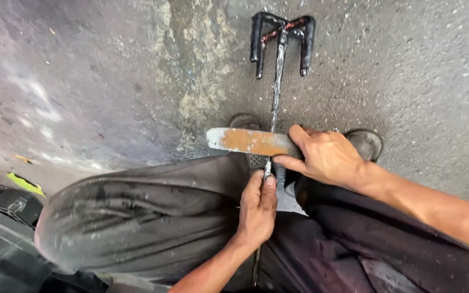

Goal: Scraping and cleaning a metal component using a flat metal bar.

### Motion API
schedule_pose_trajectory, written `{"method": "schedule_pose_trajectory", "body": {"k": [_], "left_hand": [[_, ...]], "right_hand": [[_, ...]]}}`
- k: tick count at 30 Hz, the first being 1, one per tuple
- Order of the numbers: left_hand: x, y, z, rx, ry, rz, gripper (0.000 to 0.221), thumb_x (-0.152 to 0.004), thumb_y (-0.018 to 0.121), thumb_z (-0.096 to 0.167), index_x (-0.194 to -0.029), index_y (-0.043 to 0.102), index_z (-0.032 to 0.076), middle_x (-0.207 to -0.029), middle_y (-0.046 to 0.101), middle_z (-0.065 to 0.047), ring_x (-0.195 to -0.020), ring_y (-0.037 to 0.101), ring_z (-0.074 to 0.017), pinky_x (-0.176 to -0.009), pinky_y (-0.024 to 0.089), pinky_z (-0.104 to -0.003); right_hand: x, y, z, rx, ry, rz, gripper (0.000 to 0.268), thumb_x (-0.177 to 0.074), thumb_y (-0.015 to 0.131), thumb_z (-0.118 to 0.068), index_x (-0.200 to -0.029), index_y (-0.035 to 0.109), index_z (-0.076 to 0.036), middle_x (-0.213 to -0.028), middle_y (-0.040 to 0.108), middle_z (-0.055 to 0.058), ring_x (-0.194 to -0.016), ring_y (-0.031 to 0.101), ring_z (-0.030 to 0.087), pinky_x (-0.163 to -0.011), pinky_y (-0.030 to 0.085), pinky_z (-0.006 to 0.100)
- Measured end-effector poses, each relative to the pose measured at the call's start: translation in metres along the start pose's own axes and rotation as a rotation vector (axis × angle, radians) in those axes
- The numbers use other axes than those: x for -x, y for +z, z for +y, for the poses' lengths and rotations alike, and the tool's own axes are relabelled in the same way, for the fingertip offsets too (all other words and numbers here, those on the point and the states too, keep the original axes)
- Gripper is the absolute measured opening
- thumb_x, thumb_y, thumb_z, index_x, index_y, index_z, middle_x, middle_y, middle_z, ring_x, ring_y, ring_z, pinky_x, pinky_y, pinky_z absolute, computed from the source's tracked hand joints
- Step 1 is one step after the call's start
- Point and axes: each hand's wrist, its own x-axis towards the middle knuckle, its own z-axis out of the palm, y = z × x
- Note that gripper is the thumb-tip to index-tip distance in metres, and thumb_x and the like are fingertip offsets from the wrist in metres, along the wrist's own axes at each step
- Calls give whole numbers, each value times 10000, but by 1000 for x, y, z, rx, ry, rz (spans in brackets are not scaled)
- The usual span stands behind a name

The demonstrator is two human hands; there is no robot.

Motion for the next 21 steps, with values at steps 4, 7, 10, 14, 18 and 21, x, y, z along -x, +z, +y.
{"method": "schedule_pose_trajectory", "body": {"k": [4, 7, 10, 14, 18, 21], "left_hand": [[-1, -5, 8, 244, -141, -111, 226, -1072, 479, 323, -1031, 525, 105, -587, 344, 66, -471, 302, -46, -424, 256, -236], [-16, -13, -1, -35, 105, -146, 282, -1070, 476, 329, -1269, 526, 136, -754, 477, 80, -665, 447, -35, -598, 414, -244], [-32, -14, -13, 5, 190, 93, 256, -1118, 508, 298, -1087, 542, 46, -825, 444, 76, -727, 399, -45, -609, 356, -266], [-46, -9, 5, -244, 176, 209, 406, -1119, 552, 292, -883, 656, -21, -677, 507, -16, -675, 435, -79, -580, 395, -308], [-53, 1, 36, -264, 271, 237, 373, -1051, 518, 298, -973, 716, -9, -663, 622, -9, -625, 508, -59, -538, 450, -322], [-91, -13, 7, -1015, 1015, 395, 486, -1254, 332, 283, -1158, 681, -41, -956, 676, -196, -795, 637, -308, -761, 466, -388]], "right_hand": [[10, 3, 5, -2, -5, -23, 581, -877, 679, -554, -883, 513, 3, -778, 684, 254, -661, 681, 459, -543, 543, 514], [5, -1, 7, -38, 17, -56, 567, -879, 667, -544, -900, 512, 1, -744, 683, 245, -649, 674, 467, -538, 536, 523], [7, -3, 9, -68, 38, -130, 569, -897, 645, -550, -929, 511, 1, -694, 680, 246, -636, 675, 463, -546, 536, 530], [10, -1, 9, -104, 66, -197, 562, -914, 624, -556, -950, 523, -5, -680, 679, 256, -634, 674, 470, -552, 536, 546], [2, -9, 8, -31, 152, -317, 577, -891, 604, -593, -1064, 549, -46, -642, 677, 264, -625, 680, 469, -576, 549, 544], [-8, 0, 22, -115, 183, -155, 546, -897, 625, -552, -990, 562, -18, -704, 680, 279, -646, 675, 488, -579, 543, 569]]}}
